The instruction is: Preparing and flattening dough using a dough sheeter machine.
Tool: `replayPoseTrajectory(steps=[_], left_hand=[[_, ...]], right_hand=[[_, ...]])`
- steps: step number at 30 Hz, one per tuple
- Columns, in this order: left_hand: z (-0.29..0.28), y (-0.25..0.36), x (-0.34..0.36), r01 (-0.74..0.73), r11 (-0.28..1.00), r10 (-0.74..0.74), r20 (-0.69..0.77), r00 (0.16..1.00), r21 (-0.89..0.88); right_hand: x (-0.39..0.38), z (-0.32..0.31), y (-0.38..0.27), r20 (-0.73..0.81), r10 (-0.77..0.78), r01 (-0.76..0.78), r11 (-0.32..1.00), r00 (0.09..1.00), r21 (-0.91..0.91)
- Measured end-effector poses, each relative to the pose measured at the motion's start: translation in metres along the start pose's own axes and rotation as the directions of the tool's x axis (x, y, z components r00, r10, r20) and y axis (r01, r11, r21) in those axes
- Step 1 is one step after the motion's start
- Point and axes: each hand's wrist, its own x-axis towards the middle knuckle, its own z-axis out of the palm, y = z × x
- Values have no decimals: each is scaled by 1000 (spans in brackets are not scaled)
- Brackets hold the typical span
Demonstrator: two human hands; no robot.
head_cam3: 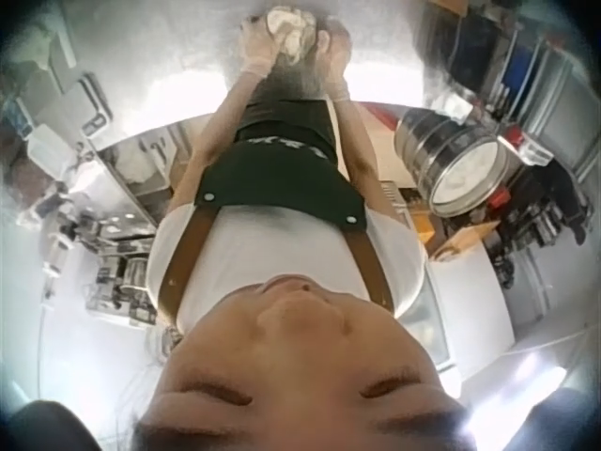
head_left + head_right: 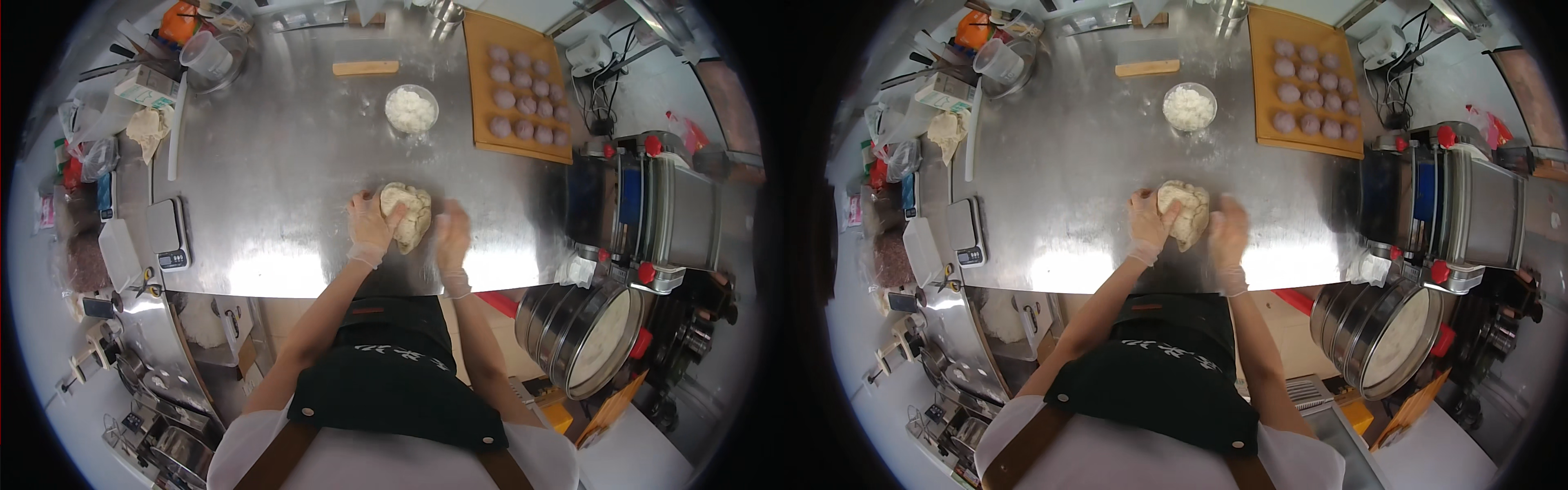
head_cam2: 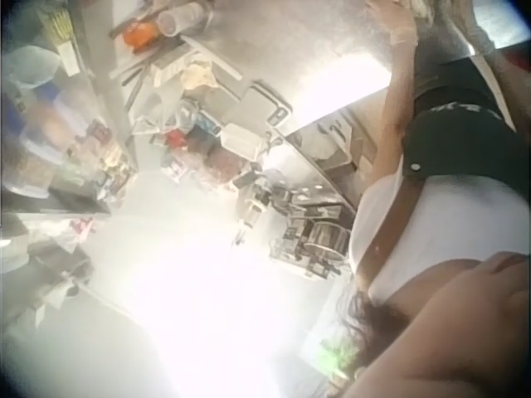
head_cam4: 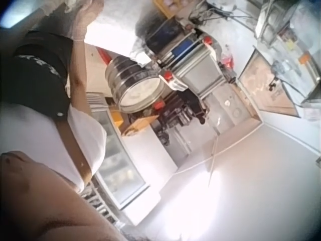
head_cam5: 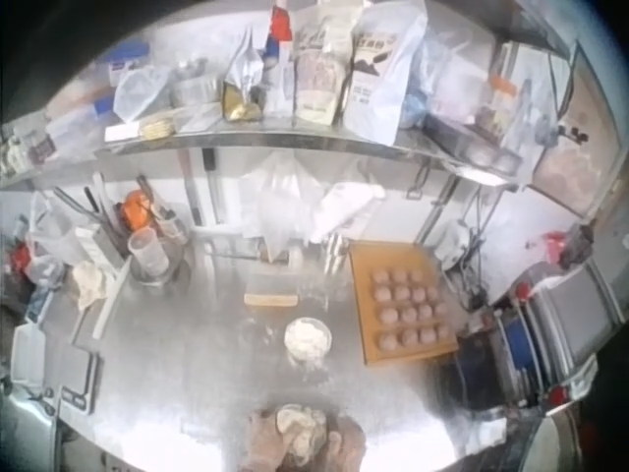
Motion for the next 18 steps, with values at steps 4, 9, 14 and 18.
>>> replayPoseTrajectory(steps=[4, 9, 14, 18], left_hand=[[1, 7, 12, -404, 907, 417, -124, 900, 118], [29, 9, 26, -402, 915, 392, -183, 902, -20], [40, 7, 70, -311, 946, 323, -223, 920, 88], [39, 25, 97, -214, 944, 274, -240, 931, 250]], right_hand=[[9, 33, -34, 19, -182, 182, 983, 983, -6], [26, 64, -32, -154, -156, 156, 988, 976, -8], [72, 72, -43, -36, 3, -14, 951, 999, -309], [102, 74, -44, 32, 129, -110, 930, 991, -350]])
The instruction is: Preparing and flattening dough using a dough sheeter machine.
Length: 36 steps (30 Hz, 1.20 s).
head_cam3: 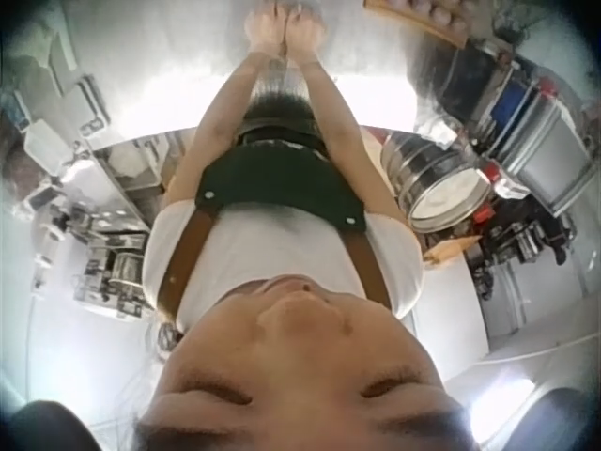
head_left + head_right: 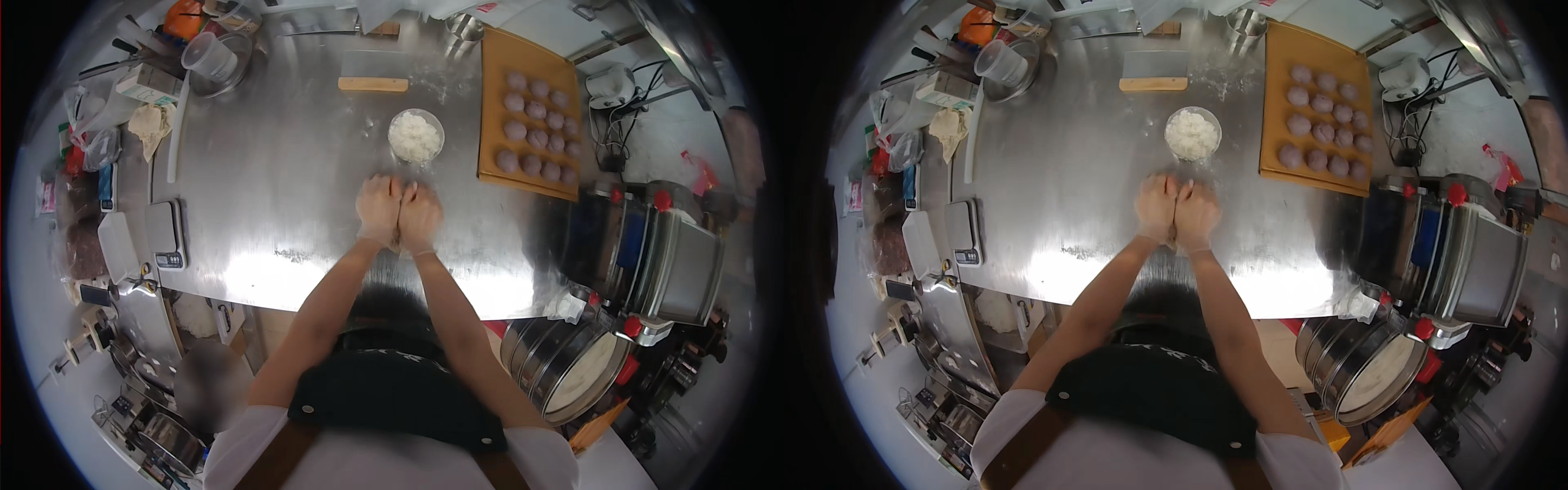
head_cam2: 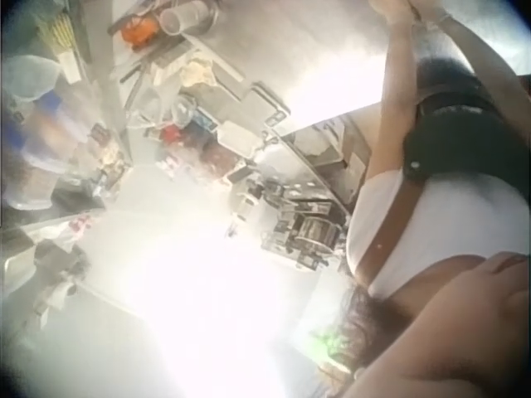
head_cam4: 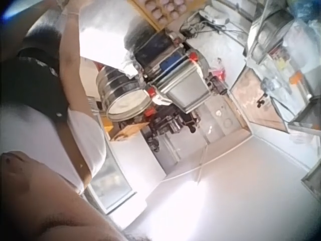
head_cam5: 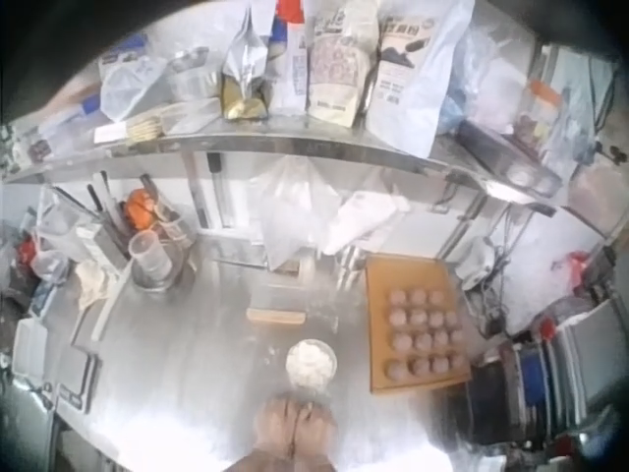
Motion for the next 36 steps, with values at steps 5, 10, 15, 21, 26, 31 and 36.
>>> replayPoseTrajectory(steps=[5, 10, 15, 21, 26, 31, 36], left_hand=[[-24, 1, -25, -255, 941, 240, -94, 966, -224], [-49, -45, -152, -471, 862, 494, 102, 863, -185], [-73, -2, -136, -386, 909, 415, 241, 877, -160], [-32, 15, -87, -535, 844, 508, 387, 769, -44], [-11, 10, -67, -512, 859, 474, 394, 788, -8], [-4, 12, -69, -498, 865, 444, 366, 818, 63], [-17, 10, -69, -491, 859, 426, 334, 841, 140]], right_hand=[[-12, -37, 14, -118, -270, 295, 881, 956, 371], [-102, -56, 82, -93, -675, 667, 683, 732, 298], [-104, -78, 71, 98, -409, 347, 860, 907, 374], [-56, -54, 26, 137, -792, 779, 610, 595, 146], [-58, -33, 44, 183, -811, 749, 584, 555, 313], [-42, -36, 37, 143, -844, 775, 533, 517, 340], [-21, -47, 38, 105, -746, 667, 641, 657, 380]])
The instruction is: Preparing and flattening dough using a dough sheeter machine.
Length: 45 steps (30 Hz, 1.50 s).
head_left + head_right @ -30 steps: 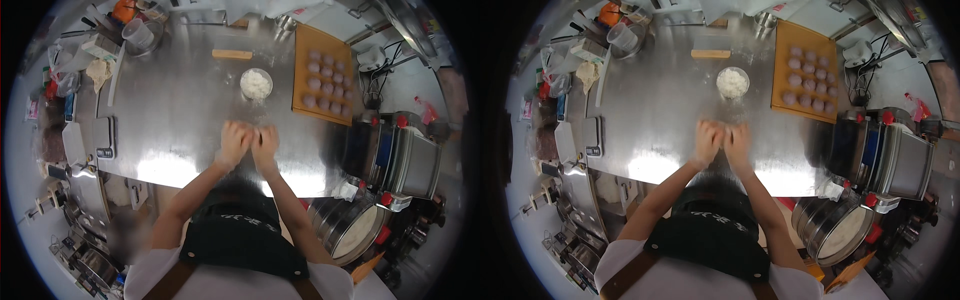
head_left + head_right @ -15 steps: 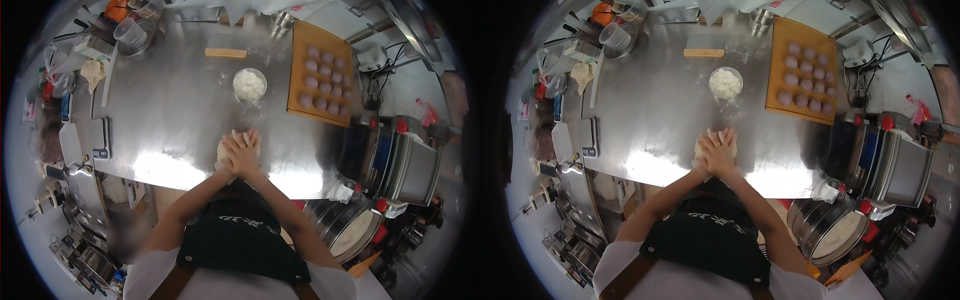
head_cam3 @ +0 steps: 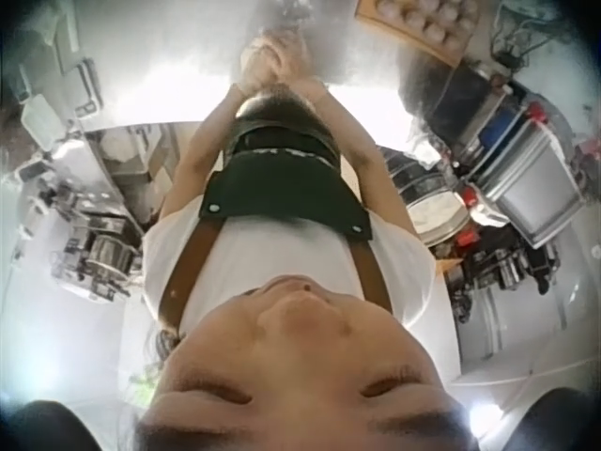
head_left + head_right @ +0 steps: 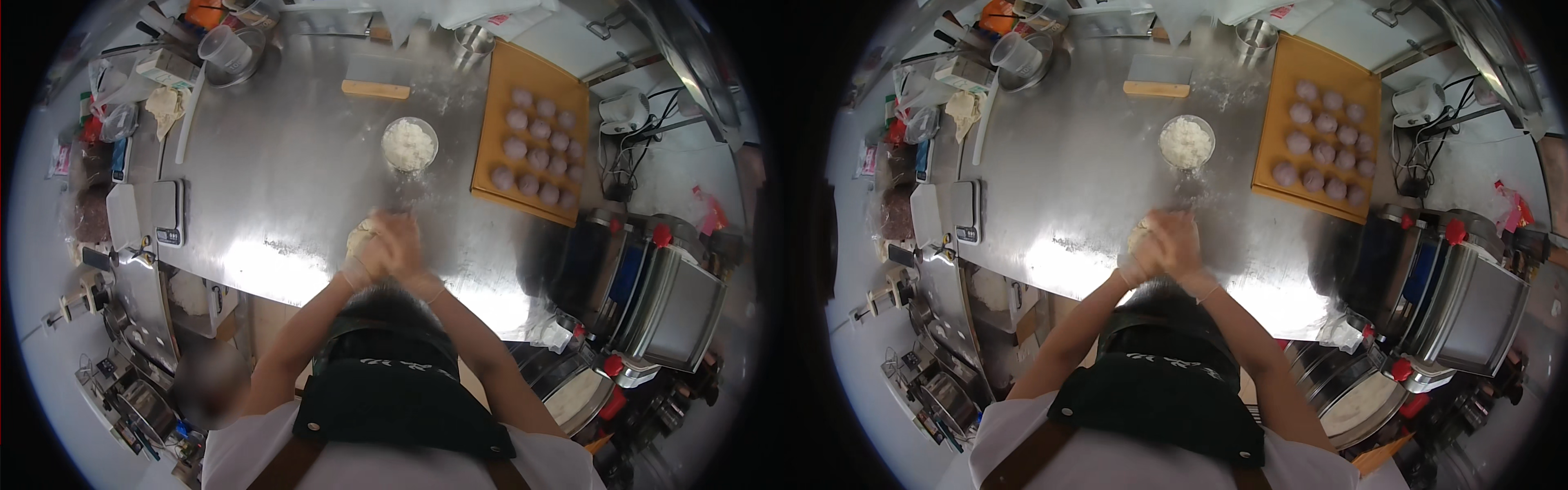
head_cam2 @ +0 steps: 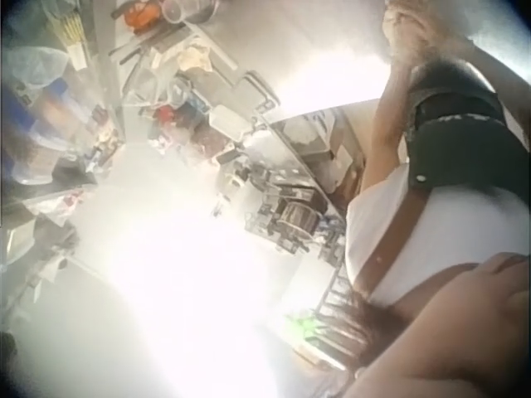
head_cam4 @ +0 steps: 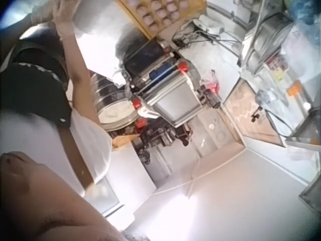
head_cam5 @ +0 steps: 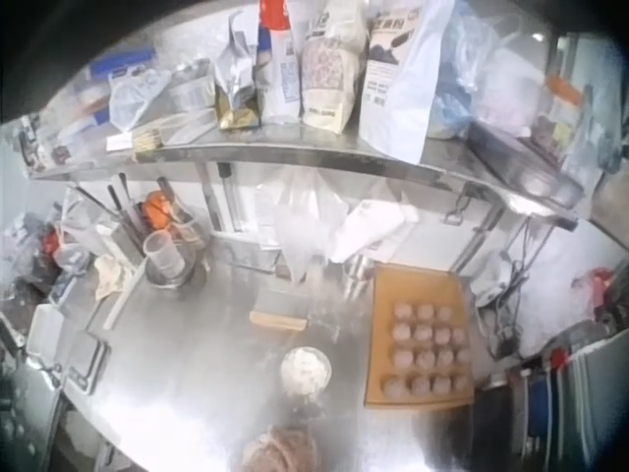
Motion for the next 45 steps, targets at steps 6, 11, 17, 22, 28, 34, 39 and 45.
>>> replayPoseTrajectory(steps=[6, 11, 17, 22, 28, 34, 39, 45], left_hand=[[-2, -24, 17, 250, 968, -249, -274, 929, -32], [-6, -28, 15, 346, 922, -376, -180, 909, -176], [-17, -47, 0, 225, 946, -206, 104, 973, -232], [-47, -32, -26, 259, 793, -98, 304, 948, -552], [-47, 13, -93, -109, 970, 133, 99, 986, -216], [21, 32, -84, -212, 965, 172, 233, 957, 155], [54, 24, -63, -280, 913, 218, 224, 950, 296], [33, 25, -59, -198, 979, 171, 315, 933, 54]], right_hand=[[-1, 24, 45, -179, 121, -142, 984, 976, -108], [-6, 24, 47, -221, 160, -178, 982, 962, -61], [-7, -11, 46, 155, 215, -216, 976, 964, -11], [-28, -43, -7, 326, 292, -292, 955, 899, -48], [-108, -42, -13, 144, 119, -75, 957, 982, -280], [-83, -3, -54, 104, 106, -90, 985, 989, -149], [-86, 49, -39, 118, -87, 112, 968, 989, -225], [-81, 56, -29, 146, -75, 107, 968, 986, -225]])
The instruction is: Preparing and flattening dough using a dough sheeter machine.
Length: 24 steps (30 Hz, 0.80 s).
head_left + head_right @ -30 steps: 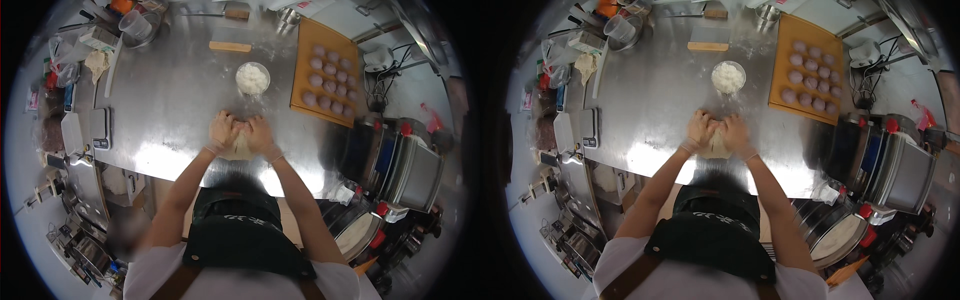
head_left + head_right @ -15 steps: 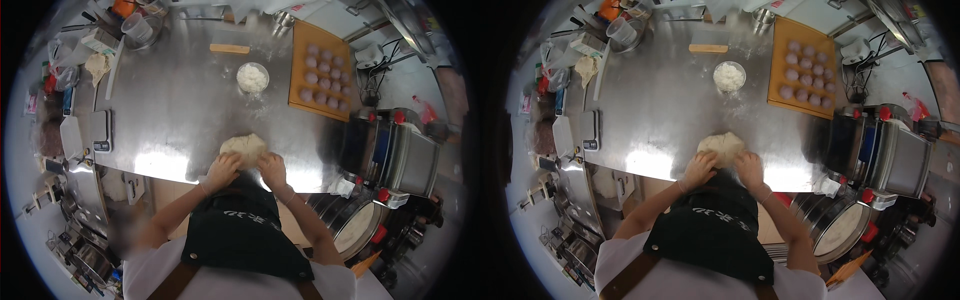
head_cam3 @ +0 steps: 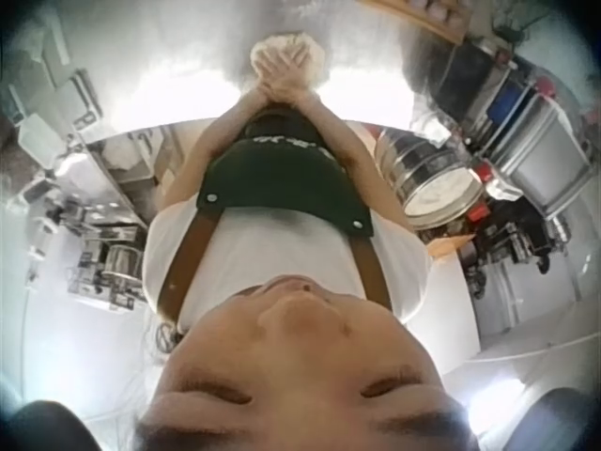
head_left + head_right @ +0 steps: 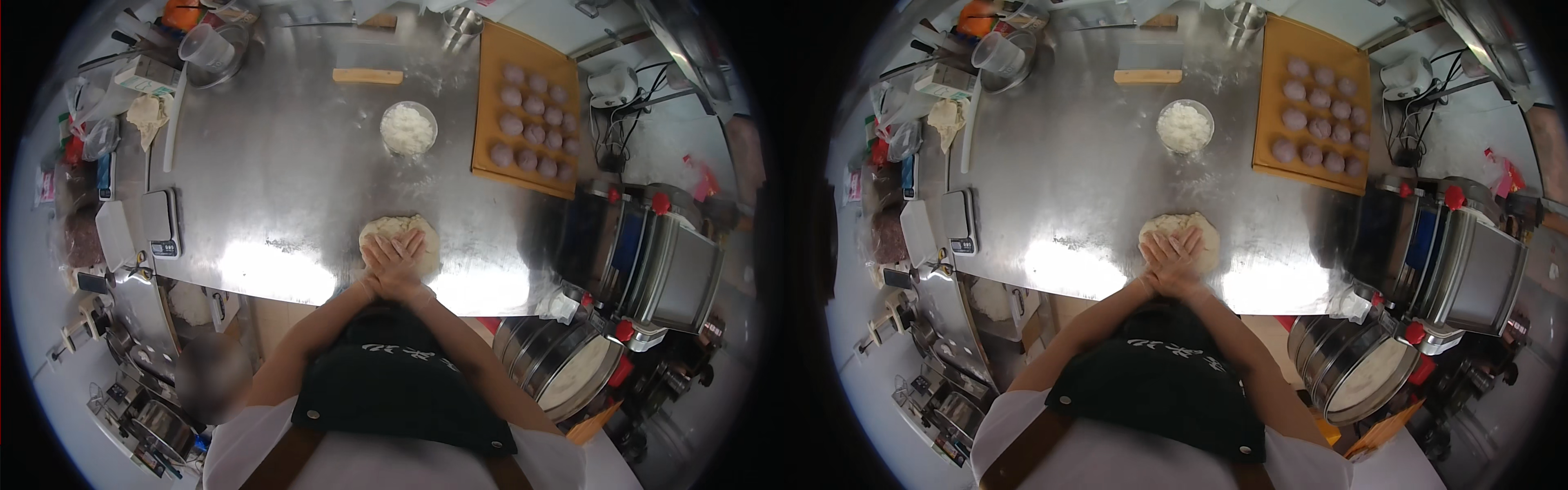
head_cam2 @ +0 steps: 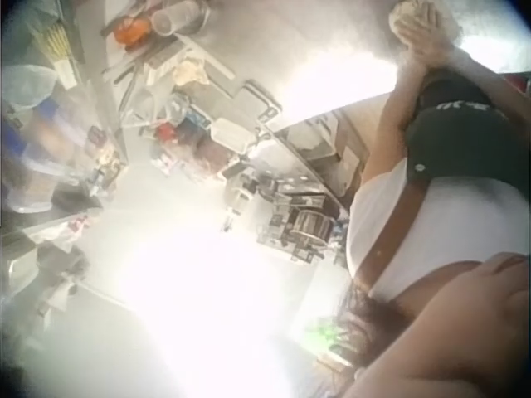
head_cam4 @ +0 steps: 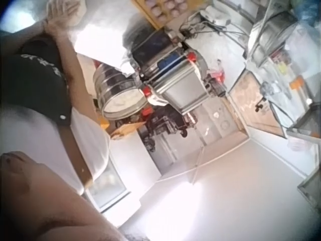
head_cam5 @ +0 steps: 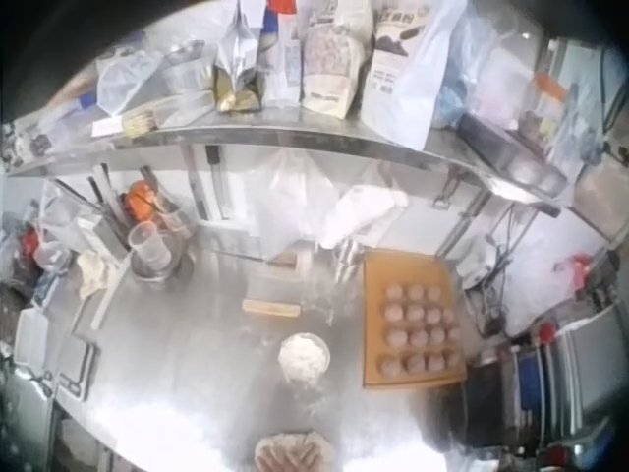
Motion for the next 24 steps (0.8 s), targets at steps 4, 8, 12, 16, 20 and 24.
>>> replayPoseTrajectory(steps=[4, 8, 12, 16, 20, 24], left_hand=[[-15, -8, -10, 54, 986, -46, 51, 998, -160], [-34, -24, -9, 144, 974, -149, -13, 989, -176], [-27, -43, -22, 280, 854, -299, 27, 954, -438], [-28, -70, -23, 487, 500, -533, 189, 825, -717], [-49, -59, -18, 427, 145, -593, 267, 760, -893], [-83, -49, -60, 166, 558, -490, -161, 857, -813]], right_hand=[[-6, -21, 12, -32, 126, -124, 992, 992, 33], [0, -45, 44, -106, 292, -291, 956, 950, 28], [0, -51, 64, 37, 315, -316, 927, 948, 201], [-12, -57, 76, 238, 794, -759, 374, 559, 532], [7, -88, 45, 278, 662, -692, 514, 696, 507], [-12, -121, 11, -191, 346, -271, 903, 919, 334]])
